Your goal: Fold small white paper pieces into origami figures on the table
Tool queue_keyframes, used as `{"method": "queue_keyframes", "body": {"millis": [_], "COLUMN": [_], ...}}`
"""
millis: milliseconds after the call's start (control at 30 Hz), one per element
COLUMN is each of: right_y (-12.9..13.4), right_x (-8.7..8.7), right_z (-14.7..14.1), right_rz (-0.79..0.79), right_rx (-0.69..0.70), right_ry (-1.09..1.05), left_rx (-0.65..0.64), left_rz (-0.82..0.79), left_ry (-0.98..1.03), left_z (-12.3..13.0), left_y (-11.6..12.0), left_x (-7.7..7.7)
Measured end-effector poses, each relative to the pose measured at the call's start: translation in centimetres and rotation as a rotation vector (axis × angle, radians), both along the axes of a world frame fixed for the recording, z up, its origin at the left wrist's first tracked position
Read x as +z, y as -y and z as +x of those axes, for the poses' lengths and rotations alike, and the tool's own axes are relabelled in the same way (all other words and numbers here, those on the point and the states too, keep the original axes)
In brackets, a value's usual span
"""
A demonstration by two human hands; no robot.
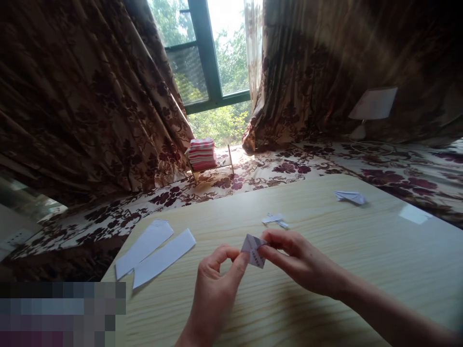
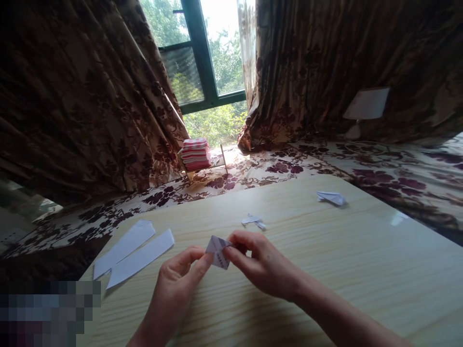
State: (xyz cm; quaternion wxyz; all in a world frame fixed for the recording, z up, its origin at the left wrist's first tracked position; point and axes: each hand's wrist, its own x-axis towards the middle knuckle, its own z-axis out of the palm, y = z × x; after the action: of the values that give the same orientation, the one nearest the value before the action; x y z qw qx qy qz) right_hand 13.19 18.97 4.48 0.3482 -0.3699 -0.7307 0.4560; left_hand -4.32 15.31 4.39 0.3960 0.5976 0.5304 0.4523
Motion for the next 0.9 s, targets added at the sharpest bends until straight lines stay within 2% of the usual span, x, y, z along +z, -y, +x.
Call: {"method": "queue_keyframes", "body": {"millis": [267, 367, 600, 800, 900], "right_y": [-0.1, 0.0, -0.6, -1.6, -1.2], "right_x": [0.2, 0.1, -0.7, -0.7, -0.5], "right_z": [0.2, 0.1, 0.2, 1.4, 0.9], "right_rz": [-0.035, -0.016, -0.008, -0.078, -0.083], "right_rx": [0.026, 0.040, 0.011, -0.136, -0.083], "right_ry": [-0.001, -0.021, 0.013, -0.014, -0.050], "left_rx": [0.002, 0.011, -0.037, 0.039, 0.026], "left_rz": [0.062, 0.021, -0.037, -0.043, -0.020], "left_ry": [-0.047, -0.048, 0.050, 0.062, 0.039], "left_z": [0.0, 0.1, -0.3, -1.2, -0.9], "left_y": [0.0, -0.1, -0.3, -0.7, -0.5], "left_x": [0.3, 0.2, -0.1, -0.2, 0.0]}}
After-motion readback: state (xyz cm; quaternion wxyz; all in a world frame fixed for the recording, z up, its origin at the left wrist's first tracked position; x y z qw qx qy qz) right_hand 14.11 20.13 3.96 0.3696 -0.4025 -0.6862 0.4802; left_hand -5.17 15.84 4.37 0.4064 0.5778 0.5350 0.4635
